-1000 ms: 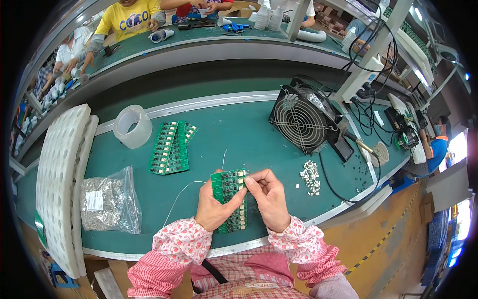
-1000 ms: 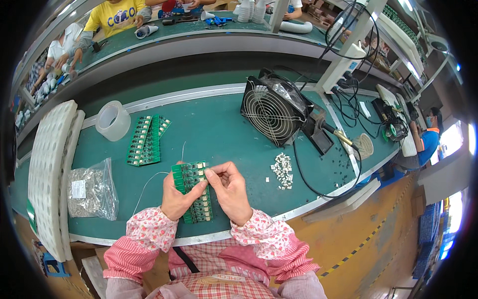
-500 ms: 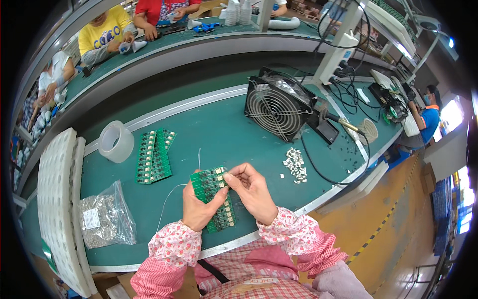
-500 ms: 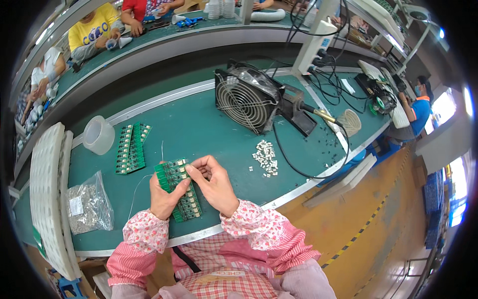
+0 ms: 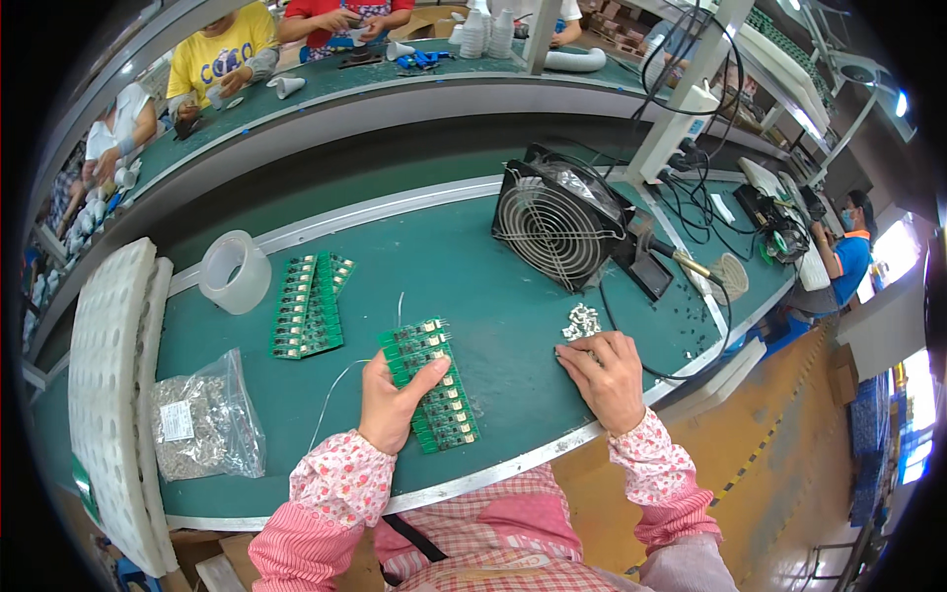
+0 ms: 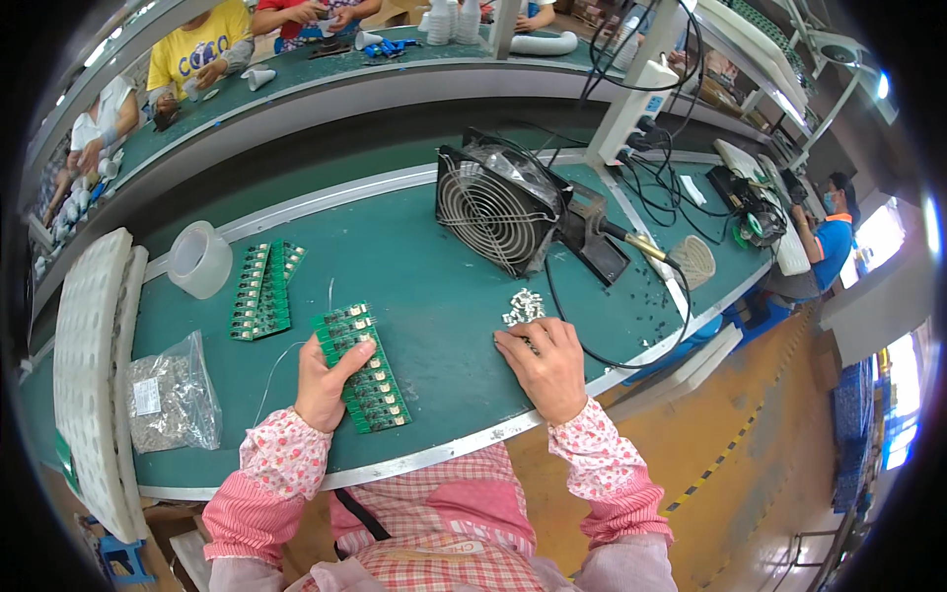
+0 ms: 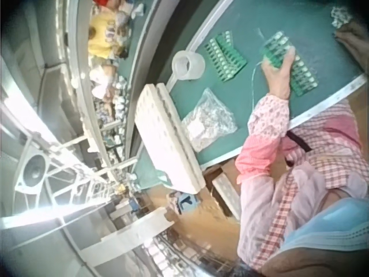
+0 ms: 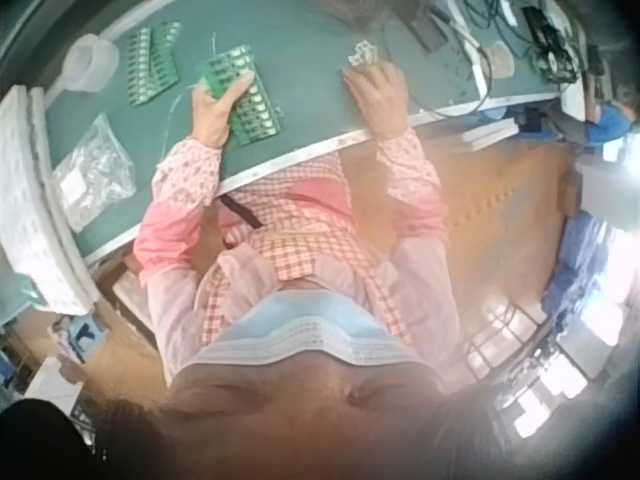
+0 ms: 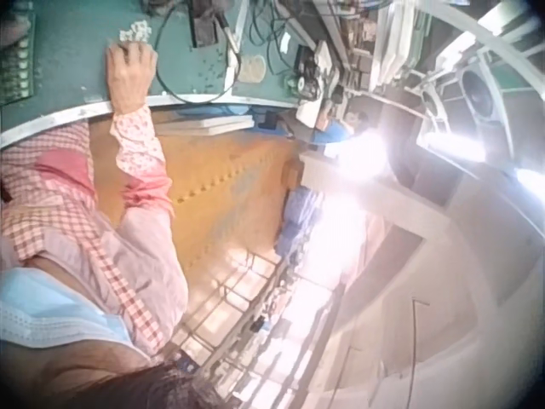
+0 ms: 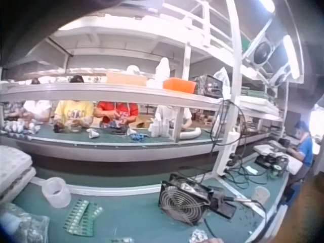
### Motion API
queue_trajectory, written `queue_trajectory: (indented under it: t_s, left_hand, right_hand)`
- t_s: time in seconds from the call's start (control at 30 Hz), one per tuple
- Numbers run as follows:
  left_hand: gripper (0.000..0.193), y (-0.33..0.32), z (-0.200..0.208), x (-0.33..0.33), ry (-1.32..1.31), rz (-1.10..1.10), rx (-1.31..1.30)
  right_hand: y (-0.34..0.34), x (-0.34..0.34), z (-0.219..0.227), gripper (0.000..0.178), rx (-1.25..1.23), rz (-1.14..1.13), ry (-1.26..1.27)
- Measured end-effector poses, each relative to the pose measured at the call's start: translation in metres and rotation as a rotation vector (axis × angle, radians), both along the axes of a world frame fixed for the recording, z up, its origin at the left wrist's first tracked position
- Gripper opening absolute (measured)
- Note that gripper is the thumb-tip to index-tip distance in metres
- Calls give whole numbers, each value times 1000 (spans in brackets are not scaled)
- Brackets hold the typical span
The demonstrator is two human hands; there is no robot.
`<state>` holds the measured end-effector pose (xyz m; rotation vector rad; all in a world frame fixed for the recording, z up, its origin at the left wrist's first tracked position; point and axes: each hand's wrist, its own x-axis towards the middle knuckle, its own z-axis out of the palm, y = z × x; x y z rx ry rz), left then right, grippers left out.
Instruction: The person assembles electronic components onto printed circuit boards and solders them in place with a soldering iron and soldering wire, using pliers to manipulate components.
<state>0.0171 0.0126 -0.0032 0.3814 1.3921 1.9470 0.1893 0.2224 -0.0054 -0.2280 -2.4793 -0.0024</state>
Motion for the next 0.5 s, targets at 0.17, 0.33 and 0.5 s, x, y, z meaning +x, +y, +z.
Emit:
queue_trajectory:
  t_s: [0.17, 0.33, 0.5]
  left_hand:
    - [27, 0, 3, 0, -17, -1, -23]
    - [27, -1, -1, 0, 60, -58, -53]
    - [26, 0, -4, 1, 98, -47, -7]
  right_hand:
    - [-18, -15, 5, 13, -461, 18, 131]
    - [-66, -48, 14, 10, -1274, 154, 133]
    - [-82, -72, 9, 13, -1841, 219, 153]
